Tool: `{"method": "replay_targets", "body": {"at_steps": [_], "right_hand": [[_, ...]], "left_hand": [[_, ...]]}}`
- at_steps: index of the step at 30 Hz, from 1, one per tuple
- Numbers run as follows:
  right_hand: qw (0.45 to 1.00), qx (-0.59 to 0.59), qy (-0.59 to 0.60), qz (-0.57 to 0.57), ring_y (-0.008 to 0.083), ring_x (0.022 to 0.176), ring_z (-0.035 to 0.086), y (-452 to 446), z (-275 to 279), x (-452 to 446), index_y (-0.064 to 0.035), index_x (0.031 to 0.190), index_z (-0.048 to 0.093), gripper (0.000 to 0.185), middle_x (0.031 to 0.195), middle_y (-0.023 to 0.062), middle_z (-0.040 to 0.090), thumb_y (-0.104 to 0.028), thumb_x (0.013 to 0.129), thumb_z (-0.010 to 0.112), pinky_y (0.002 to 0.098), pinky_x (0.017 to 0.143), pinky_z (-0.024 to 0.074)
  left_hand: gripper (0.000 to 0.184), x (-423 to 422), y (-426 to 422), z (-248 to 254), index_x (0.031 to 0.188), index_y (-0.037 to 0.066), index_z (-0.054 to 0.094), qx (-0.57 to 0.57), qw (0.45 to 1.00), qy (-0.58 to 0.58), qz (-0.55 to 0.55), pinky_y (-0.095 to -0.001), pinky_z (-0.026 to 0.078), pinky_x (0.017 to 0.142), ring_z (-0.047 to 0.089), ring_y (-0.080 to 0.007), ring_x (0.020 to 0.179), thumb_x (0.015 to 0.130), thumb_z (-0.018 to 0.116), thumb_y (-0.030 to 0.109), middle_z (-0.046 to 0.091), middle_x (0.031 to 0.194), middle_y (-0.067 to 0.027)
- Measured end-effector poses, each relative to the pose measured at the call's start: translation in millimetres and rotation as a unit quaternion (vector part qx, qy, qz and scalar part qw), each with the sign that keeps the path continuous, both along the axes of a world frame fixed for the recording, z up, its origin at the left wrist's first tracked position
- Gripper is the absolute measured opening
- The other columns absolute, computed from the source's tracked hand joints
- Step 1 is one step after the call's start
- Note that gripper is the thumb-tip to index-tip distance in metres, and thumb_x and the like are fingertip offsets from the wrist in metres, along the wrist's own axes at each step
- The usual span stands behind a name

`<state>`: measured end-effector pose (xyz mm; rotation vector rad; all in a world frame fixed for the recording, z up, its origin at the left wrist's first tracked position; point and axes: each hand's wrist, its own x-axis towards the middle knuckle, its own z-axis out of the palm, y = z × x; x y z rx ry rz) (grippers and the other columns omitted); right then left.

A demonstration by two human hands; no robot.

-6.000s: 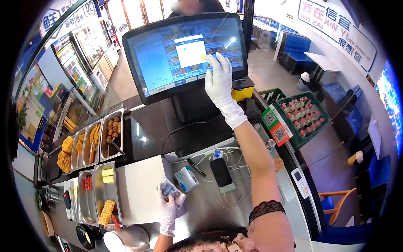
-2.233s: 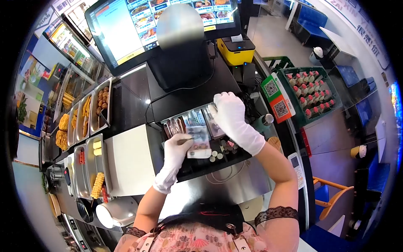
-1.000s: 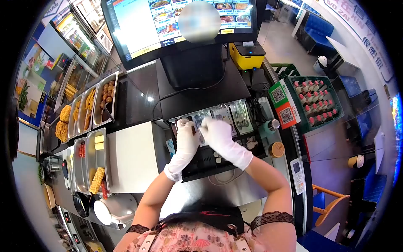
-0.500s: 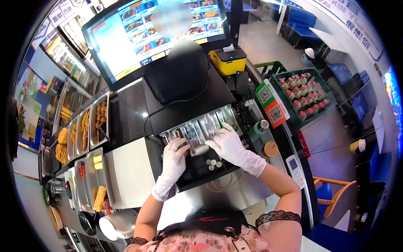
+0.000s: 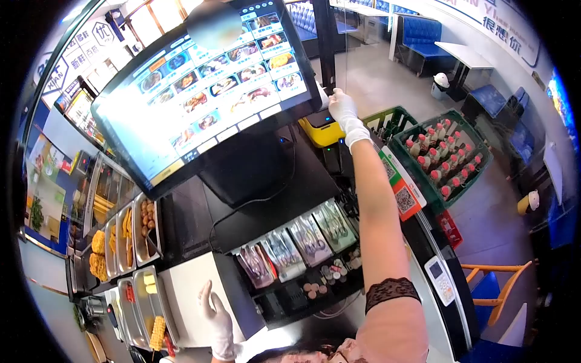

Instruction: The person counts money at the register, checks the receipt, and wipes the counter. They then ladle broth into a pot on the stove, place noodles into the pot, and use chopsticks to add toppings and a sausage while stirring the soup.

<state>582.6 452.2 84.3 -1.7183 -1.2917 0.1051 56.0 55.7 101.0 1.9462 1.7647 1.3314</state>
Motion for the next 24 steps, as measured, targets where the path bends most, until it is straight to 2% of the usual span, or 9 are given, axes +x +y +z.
{"method": "replay_targets", "body": {"at_steps": [1,3,7,9,11,12,15,19,24], "right_hand": [[1.000,0.001,0.001,-0.003,0.0396,0.104,0.060,41,-30,17,-0.0050,0.122,0.055,0.038,0.107,0.0235,0.065,-0.026,0.091,0.050,0.0444,0.090,0.0465],[0.982,0.054,0.170,0.068,0.0410,0.104,0.059,107,-74,39,-0.0037,0.117,0.055,0.036,0.106,0.0255,0.064,-0.029,0.092,0.049,0.0457,0.090,0.0467],[0.998,-0.059,0.028,-0.012,0.0434,0.103,0.060,-5,36,-32,-0.0036,0.114,0.057,0.039,0.106,0.0255,0.064,-0.035,0.092,0.048,0.0482,0.087,0.0478],[0.996,-0.027,0.078,-0.042,0.0349,0.095,0.066,-2,43,-35,-0.0028,0.110,0.061,0.035,0.100,0.0201,0.068,-0.030,0.090,0.057,0.0414,0.082,0.0507],[0.924,-0.012,0.375,0.071,0.0206,0.084,0.066,-2,50,-25,-0.0012,0.103,0.065,0.028,0.092,0.0113,0.070,-0.022,0.084,0.068,0.0321,0.076,0.0507],[0.918,0.028,0.369,0.141,0.0115,0.077,0.062,42,6,13,0.0011,0.098,0.067,0.024,0.086,0.0052,0.068,-0.014,0.081,0.073,0.0258,0.070,0.0482],[0.939,0.057,0.316,0.122,0.0127,0.076,0.062,10,20,2,0.0015,0.097,0.067,0.023,0.085,0.0058,0.068,-0.016,0.082,0.073,0.0262,0.068,0.0481],[0.886,0.125,0.421,0.151,0.0109,0.075,0.061,-15,27,-17,0.0003,0.097,0.067,0.017,0.086,0.0038,0.068,-0.009,0.084,0.070,0.0242,0.070,0.0474],[0.916,0.110,0.372,0.098,0.0108,0.080,0.060,-35,28,-41,0.0009,0.099,0.067,0.016,0.087,0.0037,0.068,-0.004,0.083,0.067,0.0249,0.075,0.0470]], "left_hand": [[0.030,3,-6,0,0.113,0.001,0.063,-0.031,0.999,0.015,0.000,-0.0374,0.044,0.096,0.057,-0.0301,0.110,0.087,0.051,-0.010,0.062,0.114,-0.0160],[0.031,8,-9,-2,0.116,0.002,0.061,-0.061,0.998,0.031,-0.003,-0.0371,0.043,0.097,0.057,-0.0284,0.111,0.089,0.051,-0.007,0.061,0.115,-0.0151],[0.030,13,0,-8,0.118,0.001,0.060,-0.025,0.999,0.006,-0.030,-0.0364,0.043,0.097,0.056,-0.0279,0.110,0.091,0.050,-0.003,0.062,0.115,-0.0146],[0.030,19,5,1,0.119,0.001,0.060,-0.020,1.000,-0.001,-0.015,-0.0361,0.043,0.097,0.057,-0.0273,0.109,0.091,0.050,-0.003,0.062,0.113,-0.0143],[0.029,20,7,-2,0.118,0.001,0.060,-0.022,1.000,-0.012,-0.002,-0.0360,0.043,0.096,0.058,-0.0269,0.108,0.092,0.049,-0.003,0.063,0.112,-0.0140],[0.028,20,8,-1,0.117,0.001,0.061,-0.025,1.000,-0.003,0.000,-0.0359,0.043,0.096,0.058,-0.0265,0.108,0.092,0.049,-0.003,0.063,0.112,-0.0139],[0.027,20,9,-3,0.116,0.000,0.061,-0.031,0.999,-0.012,-0.005,-0.0352,0.044,0.094,0.058,-0.0257,0.107,0.092,0.049,-0.003,0.063,0.112,-0.0138],[0.027,18,8,-6,0.116,0.000,0.061,-0.011,0.998,-0.047,-0.029,-0.0336,0.045,0.093,0.059,-0.0241,0.105,0.092,0.049,-0.004,0.064,0.111,-0.0133],[0.025,18,3,5,0.114,0.000,0.062,-0.008,0.998,-0.043,-0.039,-0.0337,0.045,0.093,0.059,-0.0238,0.104,0.092,0.051,-0.004,0.064,0.110,-0.0123]]}}
